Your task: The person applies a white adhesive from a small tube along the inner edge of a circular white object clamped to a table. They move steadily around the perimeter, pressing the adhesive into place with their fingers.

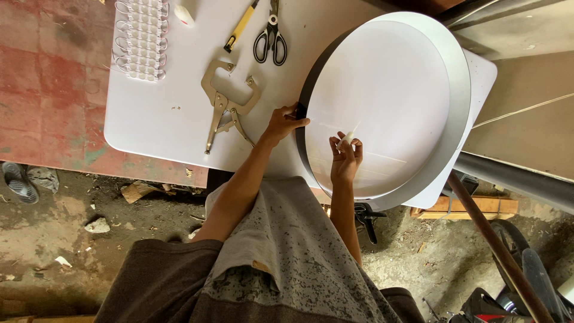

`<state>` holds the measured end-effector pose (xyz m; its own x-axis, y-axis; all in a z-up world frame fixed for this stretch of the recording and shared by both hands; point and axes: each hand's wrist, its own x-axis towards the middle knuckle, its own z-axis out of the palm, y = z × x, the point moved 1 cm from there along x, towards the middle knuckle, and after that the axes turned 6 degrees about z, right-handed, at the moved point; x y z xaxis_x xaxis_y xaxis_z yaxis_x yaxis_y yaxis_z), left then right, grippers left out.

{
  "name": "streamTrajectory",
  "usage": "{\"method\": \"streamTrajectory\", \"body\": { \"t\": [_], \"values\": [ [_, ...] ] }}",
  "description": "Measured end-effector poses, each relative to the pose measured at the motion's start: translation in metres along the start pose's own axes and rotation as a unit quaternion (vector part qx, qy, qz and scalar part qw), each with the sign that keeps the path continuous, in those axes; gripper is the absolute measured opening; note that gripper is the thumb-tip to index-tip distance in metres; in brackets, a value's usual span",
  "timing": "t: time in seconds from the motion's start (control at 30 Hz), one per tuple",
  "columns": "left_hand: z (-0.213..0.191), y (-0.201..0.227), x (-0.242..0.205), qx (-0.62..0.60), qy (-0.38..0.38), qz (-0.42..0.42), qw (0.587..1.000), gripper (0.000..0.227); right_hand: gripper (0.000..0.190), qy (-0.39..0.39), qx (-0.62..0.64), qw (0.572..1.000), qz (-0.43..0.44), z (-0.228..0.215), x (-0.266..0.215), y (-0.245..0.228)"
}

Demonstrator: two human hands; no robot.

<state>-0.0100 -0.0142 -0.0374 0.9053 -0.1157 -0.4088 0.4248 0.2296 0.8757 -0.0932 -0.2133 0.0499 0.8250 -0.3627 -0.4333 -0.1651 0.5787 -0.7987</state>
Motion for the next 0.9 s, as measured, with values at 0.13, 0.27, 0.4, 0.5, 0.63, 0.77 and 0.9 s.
{"method": "streamTrajectory", "body": {
  "t": [0.13, 0.27, 0.4, 0.5, 0.63, 0.77, 0.9],
  "values": [
    [-0.001, 0.002, -0.002, -0.006, 0.007, 0.009, 1.000, 0.094, 0.022, 0.000, -0.019, 1.000, 0.017, 0.001, -0.001, 0.003],
    [-0.001, 0.006, -0.002, 0.002, -0.003, 0.003, 1.000, 0.095, 0.024, -0.003, -0.051, 0.998, 0.038, -0.008, 0.002, 0.015],
    [0.001, 0.013, -0.006, -0.004, 0.000, 0.010, 1.000, 0.096, 0.024, -0.005, -0.054, 0.997, 0.055, -0.014, 0.003, 0.023],
    [0.001, 0.019, -0.008, 0.020, -0.001, 0.000, 1.000, 0.092, 0.024, -0.010, -0.053, 0.997, 0.059, -0.014, 0.006, 0.022],
    [0.000, 0.006, -0.003, 0.010, -0.002, 0.011, 1.000, 0.093, 0.024, -0.019, -0.054, 0.997, 0.052, -0.015, 0.011, 0.019],
    [-0.003, 0.010, -0.002, 0.014, -0.006, 0.010, 1.000, 0.094, 0.033, -0.031, -0.097, 0.995, 0.025, 0.003, 0.018, 0.009],
    [-0.004, 0.004, 0.000, 0.030, -0.006, 0.006, 1.000, 0.094, 0.036, -0.058, -0.270, 0.961, -0.035, 0.060, 0.040, -0.007]
  ]
}}
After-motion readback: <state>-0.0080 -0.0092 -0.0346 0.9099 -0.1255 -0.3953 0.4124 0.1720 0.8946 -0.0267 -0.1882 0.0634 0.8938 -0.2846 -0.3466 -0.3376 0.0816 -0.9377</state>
